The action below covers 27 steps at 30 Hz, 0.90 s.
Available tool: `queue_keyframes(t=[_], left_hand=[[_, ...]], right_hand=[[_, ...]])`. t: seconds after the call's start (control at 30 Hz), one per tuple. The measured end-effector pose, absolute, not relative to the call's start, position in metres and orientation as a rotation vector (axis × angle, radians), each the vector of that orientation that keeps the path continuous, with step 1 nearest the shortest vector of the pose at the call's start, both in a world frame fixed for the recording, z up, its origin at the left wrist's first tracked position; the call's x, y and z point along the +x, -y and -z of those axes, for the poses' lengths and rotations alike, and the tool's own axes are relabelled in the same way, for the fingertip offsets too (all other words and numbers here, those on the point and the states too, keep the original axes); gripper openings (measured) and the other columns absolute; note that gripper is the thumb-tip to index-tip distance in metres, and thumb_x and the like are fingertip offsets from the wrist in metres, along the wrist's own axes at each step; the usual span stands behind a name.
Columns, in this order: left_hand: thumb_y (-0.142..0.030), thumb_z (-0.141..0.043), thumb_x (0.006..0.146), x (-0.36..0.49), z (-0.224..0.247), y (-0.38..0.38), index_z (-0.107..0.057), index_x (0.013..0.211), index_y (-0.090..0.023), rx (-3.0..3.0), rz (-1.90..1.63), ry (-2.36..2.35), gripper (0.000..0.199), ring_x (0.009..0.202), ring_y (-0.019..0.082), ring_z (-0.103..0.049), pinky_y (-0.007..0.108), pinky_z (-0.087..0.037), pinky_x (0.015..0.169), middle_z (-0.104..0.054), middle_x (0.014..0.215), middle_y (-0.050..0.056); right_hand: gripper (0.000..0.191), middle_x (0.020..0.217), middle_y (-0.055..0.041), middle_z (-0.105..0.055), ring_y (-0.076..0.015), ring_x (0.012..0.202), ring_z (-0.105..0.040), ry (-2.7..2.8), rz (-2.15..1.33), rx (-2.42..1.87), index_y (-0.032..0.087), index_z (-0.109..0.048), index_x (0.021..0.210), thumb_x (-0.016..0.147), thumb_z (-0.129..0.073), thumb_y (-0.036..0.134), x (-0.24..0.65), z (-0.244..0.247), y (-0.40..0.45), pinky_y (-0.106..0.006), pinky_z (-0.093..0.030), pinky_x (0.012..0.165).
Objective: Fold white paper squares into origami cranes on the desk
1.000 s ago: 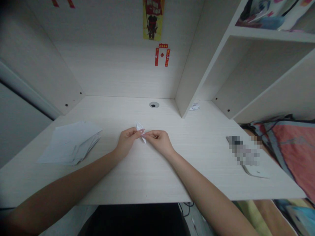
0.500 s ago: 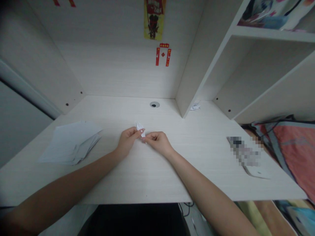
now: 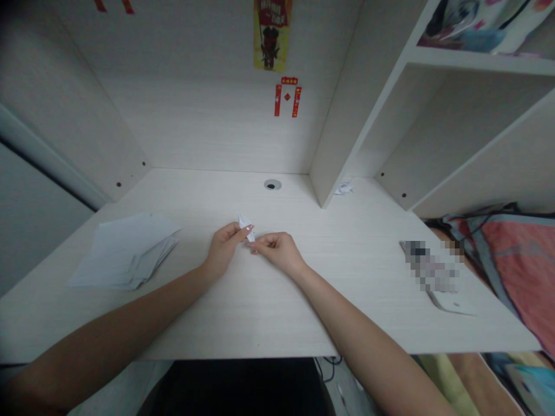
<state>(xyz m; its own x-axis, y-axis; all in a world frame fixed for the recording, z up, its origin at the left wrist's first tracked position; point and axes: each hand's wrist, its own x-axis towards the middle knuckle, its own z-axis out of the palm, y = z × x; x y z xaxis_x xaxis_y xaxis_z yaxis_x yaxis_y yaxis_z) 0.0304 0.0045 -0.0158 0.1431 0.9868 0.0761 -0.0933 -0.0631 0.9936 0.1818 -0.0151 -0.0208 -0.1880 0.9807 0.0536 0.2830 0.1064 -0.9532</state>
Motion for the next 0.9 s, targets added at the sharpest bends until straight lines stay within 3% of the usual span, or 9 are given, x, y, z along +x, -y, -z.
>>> queue_keyframes(t=[0.23,0.37,0.53,0.7,0.9], left_hand=[[-0.044,-0.064,0.07,0.0291,0.0193,-0.0059,-0.067,0.071,-0.017,1.264,-1.19,-1.015,0.027,0.064,0.012,-0.052,0.022,-0.039,0.064,-0.062,0.066,-0.001],[-0.042,-0.065,0.07,0.0281,0.0214,-0.0082,-0.067,0.069,-0.017,1.271,-1.187,-1.029,0.026,0.063,0.012,-0.052,0.023,-0.039,0.064,-0.061,0.065,-0.001],[-0.042,-0.066,0.069,0.028,0.0207,-0.0055,-0.064,0.059,-0.016,1.362,-1.101,-0.991,0.027,0.057,0.012,-0.049,0.023,-0.037,0.057,-0.057,0.058,-0.001],[-0.038,-0.065,0.07,0.0297,0.02,-0.0022,-0.066,0.063,-0.016,1.446,-1.036,-0.927,0.023,0.056,0.011,-0.05,0.023,-0.036,0.056,-0.058,0.06,-0.001],[-0.035,-0.065,0.07,0.0309,0.0226,-0.0034,-0.066,0.066,-0.014,1.497,-1.017,-0.928,0.021,0.057,0.011,-0.05,0.023,-0.036,0.056,-0.058,0.06,0.0]], right_hand=[[0.038,0.047,0.0017,-0.053,-0.0067,0.041,-0.031,1.64,-0.975,-1.298,0.016,-0.067,0.06,0.07,-0.062,0.052,0.18,0.0187,0.019,-0.023,-0.02,0.041],[0.038,0.056,-0.0017,-0.062,-0.0103,0.049,-0.044,1.602,-0.868,-1.299,0.017,-0.069,0.063,0.074,-0.058,0.052,0.1806,0.0167,0.0185,-0.024,-0.031,0.047],[0.03,0.085,-0.0058,-0.07,-0.0173,0.072,-0.058,1.438,-0.806,-1.261,0.021,-0.072,0.087,0.074,-0.062,0.046,0.1839,0.012,0.0144,-0.027,-0.041,0.061],[0.017,0.076,-0.0053,-0.068,-0.0181,0.074,-0.059,1.396,-0.922,-1.131,0.022,-0.073,0.071,0.07,-0.069,0.038,0.1853,0.0143,0.0111,-0.03,-0.043,0.068],[0.016,0.07,-0.0032,-0.065,-0.0149,0.066,-0.056,1.313,-1.007,-1.107,0.02,-0.071,0.066,0.067,-0.071,0.036,0.1862,0.0159,0.0108,-0.029,-0.041,0.065]])
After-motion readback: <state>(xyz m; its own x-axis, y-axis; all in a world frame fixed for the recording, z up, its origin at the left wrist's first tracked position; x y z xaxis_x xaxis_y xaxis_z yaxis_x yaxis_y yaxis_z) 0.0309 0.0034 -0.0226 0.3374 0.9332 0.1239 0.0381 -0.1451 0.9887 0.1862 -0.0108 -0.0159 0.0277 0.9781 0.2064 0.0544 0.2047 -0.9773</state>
